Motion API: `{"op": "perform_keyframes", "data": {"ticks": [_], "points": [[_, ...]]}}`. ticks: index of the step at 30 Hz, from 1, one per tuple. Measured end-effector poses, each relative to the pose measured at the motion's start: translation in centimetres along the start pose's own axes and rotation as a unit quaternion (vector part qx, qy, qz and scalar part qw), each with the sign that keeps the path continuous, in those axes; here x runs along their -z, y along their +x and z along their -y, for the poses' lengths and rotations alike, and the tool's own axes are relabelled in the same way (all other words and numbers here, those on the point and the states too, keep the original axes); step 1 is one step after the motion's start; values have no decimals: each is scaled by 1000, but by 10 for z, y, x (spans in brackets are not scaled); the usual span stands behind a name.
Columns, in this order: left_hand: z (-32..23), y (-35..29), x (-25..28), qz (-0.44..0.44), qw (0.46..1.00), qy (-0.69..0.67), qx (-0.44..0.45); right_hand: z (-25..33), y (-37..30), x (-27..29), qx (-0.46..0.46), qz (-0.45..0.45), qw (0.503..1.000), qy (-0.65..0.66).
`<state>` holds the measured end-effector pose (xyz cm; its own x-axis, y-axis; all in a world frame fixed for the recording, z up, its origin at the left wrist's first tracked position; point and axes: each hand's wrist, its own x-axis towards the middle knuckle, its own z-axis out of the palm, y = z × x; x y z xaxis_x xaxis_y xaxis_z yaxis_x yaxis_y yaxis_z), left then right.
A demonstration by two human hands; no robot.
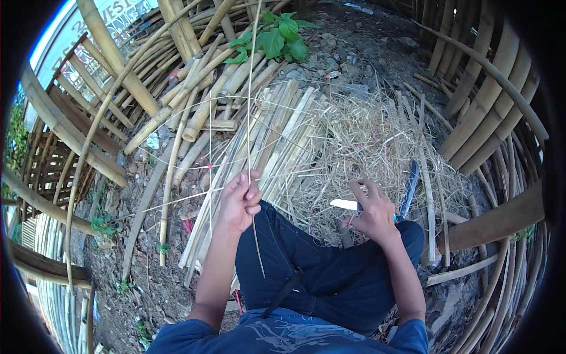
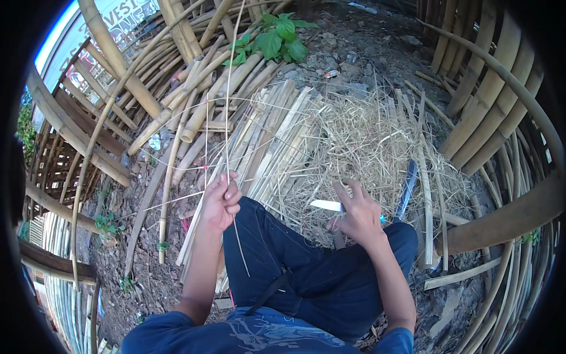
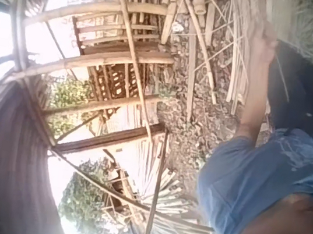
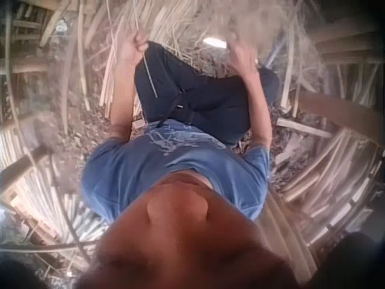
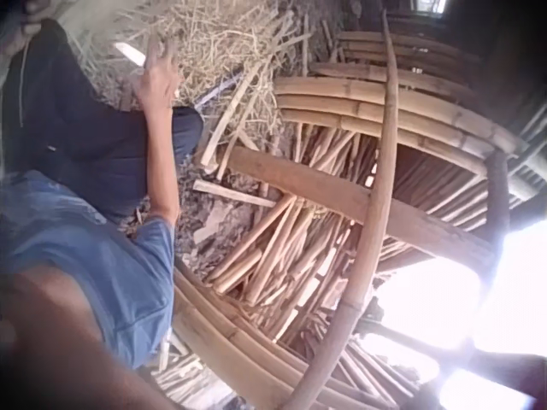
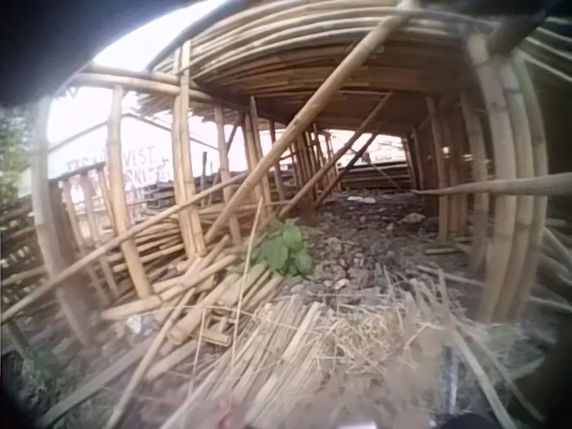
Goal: Shaving a thin strip of bamboo with a knife to prepare it for weaving or construction.
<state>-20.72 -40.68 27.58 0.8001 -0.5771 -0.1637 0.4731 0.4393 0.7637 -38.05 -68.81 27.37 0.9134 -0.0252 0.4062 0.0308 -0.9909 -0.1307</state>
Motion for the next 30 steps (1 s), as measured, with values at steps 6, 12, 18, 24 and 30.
{"op": "perform_keyframes", "data": {"ticks": [6, 12, 18, 24, 30], "points": [[31, -29, -4, 106, 977, -98, 157, 6, 23, 20, -71, 41, 996, 30], [62, -39, 1, 219, 894, -291, 263, -33, -3, -20, -115, -67, 991, 7], [71, -43, -4, 188, 924, -221, 248, -53, -6, -39, -422, 88, 828, 358], [67, -53, -11, 132, 956, -116, 235, -46, -7, -49, -457, 11, 663, 593], [62, -65, -28, 112, 972, 65, 195, -18, -4, -60, -392, -62, 591, 703]]}}
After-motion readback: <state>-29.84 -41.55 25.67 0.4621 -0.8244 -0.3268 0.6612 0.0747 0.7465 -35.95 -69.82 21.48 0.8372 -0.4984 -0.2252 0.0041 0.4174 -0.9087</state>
